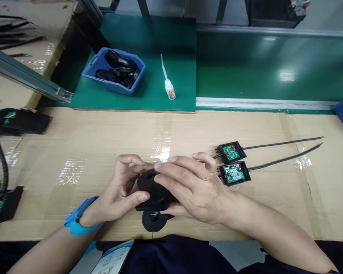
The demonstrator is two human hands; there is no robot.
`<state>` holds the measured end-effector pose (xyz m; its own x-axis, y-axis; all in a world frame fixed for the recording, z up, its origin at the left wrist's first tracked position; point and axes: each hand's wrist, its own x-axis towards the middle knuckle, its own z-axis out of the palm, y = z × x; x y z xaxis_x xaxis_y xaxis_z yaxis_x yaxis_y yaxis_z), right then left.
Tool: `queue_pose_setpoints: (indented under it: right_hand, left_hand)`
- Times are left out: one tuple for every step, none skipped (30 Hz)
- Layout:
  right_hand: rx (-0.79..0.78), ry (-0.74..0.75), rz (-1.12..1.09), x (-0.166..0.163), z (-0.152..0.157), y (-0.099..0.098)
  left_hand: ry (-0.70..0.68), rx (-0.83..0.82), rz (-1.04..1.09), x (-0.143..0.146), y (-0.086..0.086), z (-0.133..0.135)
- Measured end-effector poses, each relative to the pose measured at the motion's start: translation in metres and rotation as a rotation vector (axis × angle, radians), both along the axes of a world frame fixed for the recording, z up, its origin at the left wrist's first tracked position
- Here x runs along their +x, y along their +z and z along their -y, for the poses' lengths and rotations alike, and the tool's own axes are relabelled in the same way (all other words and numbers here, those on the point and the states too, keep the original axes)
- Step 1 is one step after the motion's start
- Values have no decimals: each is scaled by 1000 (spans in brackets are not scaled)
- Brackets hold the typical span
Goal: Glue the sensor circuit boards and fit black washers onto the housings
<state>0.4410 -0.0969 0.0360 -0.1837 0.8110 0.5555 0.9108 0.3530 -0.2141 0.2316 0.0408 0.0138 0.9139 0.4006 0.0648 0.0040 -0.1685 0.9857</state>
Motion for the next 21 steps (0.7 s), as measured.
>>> queue_pose_setpoints:
  right_hand:
    - [-6, 18, 2, 0, 1, 1]
    - [-9, 37, 3, 0, 1, 2]
    - [-9, 57, 3, 0, 2, 2]
    - [-9, 76, 2, 0, 3, 2]
    - [-7, 88, -3, 0, 3, 2]
    - [-14, 89, -6, 0, 3, 2]
    - [-28, 80, -6, 1, 3, 2]
    - [-50, 71, -1, 2, 2, 3]
    - [-79, 71, -1, 4, 1, 4]
    - [-117, 84, -12, 6, 0, 6]
    - [-165, 111, -34, 8, -2, 10]
    - [-229, 145, -62, 10, -3, 13]
    - [-304, 182, -90, 13, -3, 17]
    - [-391, 216, -106, 15, -3, 21]
    - [-475, 238, -110, 16, -2, 25]
    - [-547, 248, -105, 17, -2, 27]
    - [-600, 249, -102, 18, -1, 29]
    - [-633, 244, -107, 18, 0, 30]
    - [-652, 237, -122, 18, 1, 29]
    - [-665, 229, -144, 18, 1, 28]
    - [-676, 226, -167, 18, 1, 27]
  left_hand:
    - [-7, -8, 3, 1, 0, 1]
    - [-11, -15, 6, 1, 0, 2]
    - [-8, -17, 12, 2, 0, 3]
    - [-3, -14, 17, 2, -1, 4]
    - [3, -1, 25, 2, -2, 4]
    - [9, 22, 34, 3, -4, 4]
    - [21, 61, 47, 3, -6, 4]
    - [45, 121, 67, 3, -8, 3]
    - [77, 200, 94, 3, -11, 1]
    - [106, 296, 117, 3, -13, -1]
    - [127, 402, 134, 2, -14, -4]
    - [133, 500, 135, 2, -15, -8]
    - [122, 571, 120, 1, -15, -12]
    - [100, 601, 93, 0, -15, -16]
    - [77, 592, 65, -1, -14, -21]
    - [60, 560, 48, -3, -13, -25]
    - [49, 526, 46, -4, -12, -29]
    - [38, 506, 50, -6, -11, -32]
    - [25, 509, 61, -7, -10, -35]
    - [12, 530, 69, -8, -10, -37]
    - [0, 557, 78, -9, -9, -39]
